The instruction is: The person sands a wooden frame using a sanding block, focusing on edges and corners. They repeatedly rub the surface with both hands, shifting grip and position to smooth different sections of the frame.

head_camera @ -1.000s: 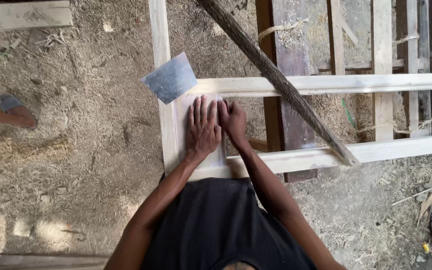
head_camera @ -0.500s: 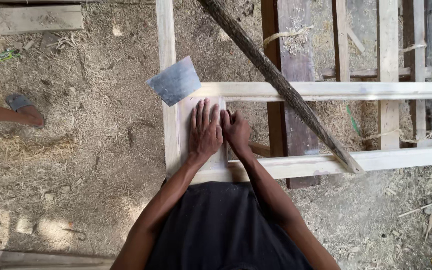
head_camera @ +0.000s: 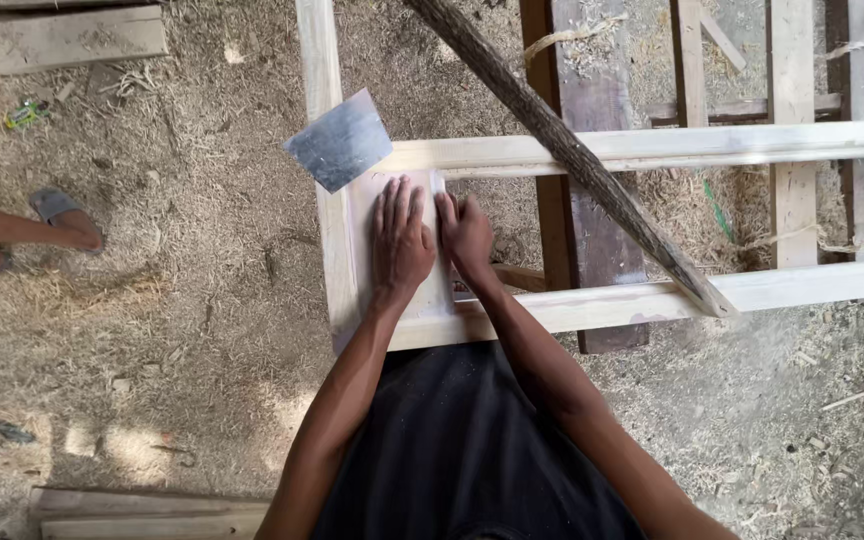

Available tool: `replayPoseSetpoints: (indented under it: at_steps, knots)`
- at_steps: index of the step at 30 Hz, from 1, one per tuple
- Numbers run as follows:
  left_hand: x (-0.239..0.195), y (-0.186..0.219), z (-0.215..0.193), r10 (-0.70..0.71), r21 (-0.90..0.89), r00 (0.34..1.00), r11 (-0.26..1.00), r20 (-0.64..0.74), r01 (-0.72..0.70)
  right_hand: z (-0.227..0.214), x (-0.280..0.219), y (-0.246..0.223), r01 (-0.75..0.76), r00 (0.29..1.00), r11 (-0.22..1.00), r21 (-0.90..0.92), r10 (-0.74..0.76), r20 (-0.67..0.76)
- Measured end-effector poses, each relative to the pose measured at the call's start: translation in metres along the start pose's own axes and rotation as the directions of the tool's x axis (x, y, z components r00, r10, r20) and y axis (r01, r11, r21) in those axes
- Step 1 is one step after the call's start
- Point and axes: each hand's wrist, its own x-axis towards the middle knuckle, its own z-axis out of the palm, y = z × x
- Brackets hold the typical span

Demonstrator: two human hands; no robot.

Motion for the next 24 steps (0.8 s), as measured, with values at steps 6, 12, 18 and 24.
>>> replayPoseSetpoints:
  at_steps: [6, 12, 18, 24]
  knots:
    - [-0.004, -0.003, 0.005, 0.01, 0.028, 1.0, 1.0, -0.025, -0.01, -0.002, 0.0, 0.0, 0.014, 0.996, 0.999, 0.053, -0.019, 0.089]
    - [-0.003, 0.001, 0.006, -0.004, 0.065, 1.0, 0.998, -0.017, 0.005, 0.021, -0.007, 0.04, 0.02, 0.969, 0.995, 0.099, -0.044, 0.242]
    - [-0.002, -0.001, -0.001, 0.014, 0.063, 0.999, 0.998, -0.039, -0.011, 0.024, 0.013, 0.021, -0.028, 0.973, 0.985, 0.17, -0.012, 0.23]
    - [-0.006, 0.004, 0.002, 0.007, 0.086, 0.999, 0.996, -0.046, -0.003, -0.023, -0.057, 0.002, 0.038, 0.996, 0.952, 0.302, -0.061, 0.069]
